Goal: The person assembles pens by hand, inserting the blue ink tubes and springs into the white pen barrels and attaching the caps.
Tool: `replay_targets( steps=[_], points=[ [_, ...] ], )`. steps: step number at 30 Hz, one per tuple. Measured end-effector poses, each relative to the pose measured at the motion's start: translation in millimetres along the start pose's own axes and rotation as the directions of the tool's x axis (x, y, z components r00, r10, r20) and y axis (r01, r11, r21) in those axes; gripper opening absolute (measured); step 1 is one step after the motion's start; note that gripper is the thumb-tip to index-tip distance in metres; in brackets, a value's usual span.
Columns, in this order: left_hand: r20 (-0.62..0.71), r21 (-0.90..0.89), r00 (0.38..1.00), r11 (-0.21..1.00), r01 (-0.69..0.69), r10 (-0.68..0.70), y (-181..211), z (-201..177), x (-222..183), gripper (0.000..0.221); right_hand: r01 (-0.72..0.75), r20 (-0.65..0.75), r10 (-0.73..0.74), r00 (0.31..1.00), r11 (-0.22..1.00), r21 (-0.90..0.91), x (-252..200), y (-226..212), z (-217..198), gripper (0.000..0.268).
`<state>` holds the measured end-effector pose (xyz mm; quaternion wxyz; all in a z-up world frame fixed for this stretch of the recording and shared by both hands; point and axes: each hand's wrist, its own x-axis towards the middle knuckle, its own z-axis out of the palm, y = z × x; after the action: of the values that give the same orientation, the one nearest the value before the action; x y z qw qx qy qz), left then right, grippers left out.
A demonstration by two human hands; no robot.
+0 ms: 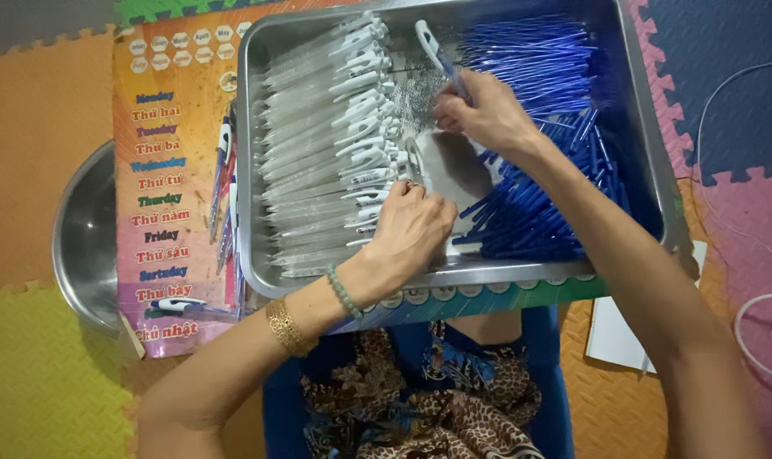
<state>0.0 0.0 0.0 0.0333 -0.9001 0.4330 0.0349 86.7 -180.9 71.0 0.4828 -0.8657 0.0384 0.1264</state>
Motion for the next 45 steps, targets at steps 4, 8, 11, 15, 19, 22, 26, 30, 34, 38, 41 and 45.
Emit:
replay_targets(
  steps=[4,8,11,15,19,22,26,30,34,38,41,45],
  points=[
    [-0.07,0.021,0.998,1.0,0.004,-0.003,2.0,-1.6,-2.5,0.008,-0.082,0.082,0.078,0.994,0.995,0.051,-10.8,-20.7,14.5,0.02],
    [-0.093,-0.042,0.996,0.999,-0.005,0.001,0.4,-8.2,-7.8,0.007,0.061,0.061,-0.055,0.997,0.993,-0.1,1.7,-18.9,14.0,0.019],
    [-0.144,-0.126,0.989,0.991,-0.041,0.023,-8.3,-47.8,-33.9,0.034,0.103,0.01,-0.102,0.995,0.982,-0.156,-5.7,-19.4,-16.6,0.021],
    [-0.38,-0.271,0.921,0.962,-0.023,-0.085,-54.0,-107.9,-91.1,0.041,0.177,-0.008,-0.197,0.98,0.897,-0.405,-11.9,26.1,-59.7,0.015],
    [-0.306,-0.376,0.92,0.919,0.119,-0.244,-115.1,-98.2,-143.8,0.048,0.268,0.052,-0.282,0.958,0.815,-0.515,-5.1,71.9,-58.9,0.017],
    [-0.36,-0.373,0.856,0.898,0.231,-0.37,-157.7,-78.1,-182.1,0.038,0.277,0.103,-0.278,0.955,0.717,-0.639,-1.0,85.7,-54.9,0.016],
    [-0.268,-0.465,0.731,0.749,0.473,-0.628,-207.9,-40.4,-228.2,0.04,0.26,0.086,-0.274,0.958,0.704,-0.66,-11.9,70.5,-58.9,0.024],
    [0.222,-0.477,0.586,0.437,0.763,-0.78,-204.6,-50.4,-224.1,0.052,0.266,0.116,-0.273,0.955,0.612,-0.745,-12.1,85.9,-67.0,0.037],
    [-0.051,-0.576,0.739,0.625,0.528,-0.672,-221.6,18.4,-241.0,0.046,0.337,0.126,-0.484,0.866,0.377,-0.863,-8.9,118.6,-73.8,0.018],
    [-0.025,-0.422,0.741,0.679,0.601,-0.671,-210.4,4.1,-223.8,0.038,0.372,0.049,-0.471,0.881,0.625,-0.686,-41.2,83.3,-73.9,0.024],
    [0.007,-0.437,0.698,0.626,0.646,-0.716,-209.3,3.1,-216.0,0.041,0.314,-0.084,-0.451,0.888,0.73,-0.607,-80.0,59.5,-66.0,0.025],
    [0.05,-0.394,0.638,0.572,0.72,-0.769,-214.3,3.9,-208.7,0.037,0.206,-0.267,-0.339,0.902,0.883,-0.421,-136.8,24.8,-49.6,0.045]
  ],
)
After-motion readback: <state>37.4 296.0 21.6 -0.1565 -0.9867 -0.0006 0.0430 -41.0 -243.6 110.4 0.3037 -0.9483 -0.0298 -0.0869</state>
